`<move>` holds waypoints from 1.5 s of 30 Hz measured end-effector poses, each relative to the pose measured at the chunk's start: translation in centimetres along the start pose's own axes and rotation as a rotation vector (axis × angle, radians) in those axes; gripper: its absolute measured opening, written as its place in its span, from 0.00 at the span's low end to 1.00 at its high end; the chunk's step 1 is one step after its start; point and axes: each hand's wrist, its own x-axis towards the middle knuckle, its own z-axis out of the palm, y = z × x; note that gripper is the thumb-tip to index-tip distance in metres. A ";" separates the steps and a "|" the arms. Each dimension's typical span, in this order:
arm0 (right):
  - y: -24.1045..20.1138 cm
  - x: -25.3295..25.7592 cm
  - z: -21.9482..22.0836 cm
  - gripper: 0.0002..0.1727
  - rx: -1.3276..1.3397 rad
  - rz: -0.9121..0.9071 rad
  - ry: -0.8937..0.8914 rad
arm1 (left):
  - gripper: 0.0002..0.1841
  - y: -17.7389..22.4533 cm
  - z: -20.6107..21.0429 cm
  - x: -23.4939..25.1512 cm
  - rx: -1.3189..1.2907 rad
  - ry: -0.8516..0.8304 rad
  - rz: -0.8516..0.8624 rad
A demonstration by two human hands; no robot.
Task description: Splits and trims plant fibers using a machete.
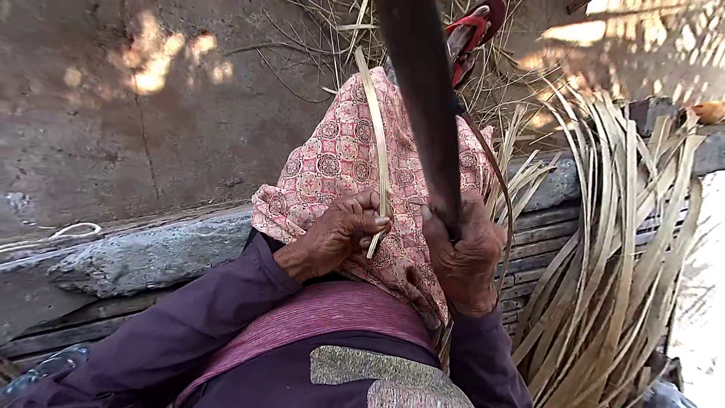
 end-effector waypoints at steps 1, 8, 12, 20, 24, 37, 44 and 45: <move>-0.1 0.3 -0.3 0.06 -0.034 -0.008 0.018 | 0.11 -0.1 -0.2 -0.2 0.013 -0.021 -0.014; 0.1 -0.6 0.8 0.31 -0.092 -0.146 0.001 | 0.19 1.3 1.4 -1.2 -0.042 0.086 0.167; 0.6 -0.5 1.6 0.29 -0.234 -0.167 0.019 | 0.17 1.9 2.8 -1.5 -0.116 0.046 0.182; 0.7 0.7 3.2 0.19 -0.414 -0.015 0.035 | 0.15 0.6 4.7 -1.9 -0.140 0.029 0.139; 3.1 2.7 2.0 0.14 -0.426 0.153 0.003 | 0.12 -0.7 5.1 -3.2 -0.035 -0.241 0.012; 2.7 5.1 4.1 0.17 -0.550 0.127 0.107 | 0.12 7.2 7.2 2.4 0.017 0.233 -0.164; 0.7 5.5 4.8 0.25 -0.186 0.490 -0.280 | 0.15 8.0 3.9 2.8 0.148 0.299 -0.179; 0.5 5.5 5.0 0.24 -0.159 0.522 -0.350 | 0.16 7.9 3.3 2.4 0.165 0.298 -0.191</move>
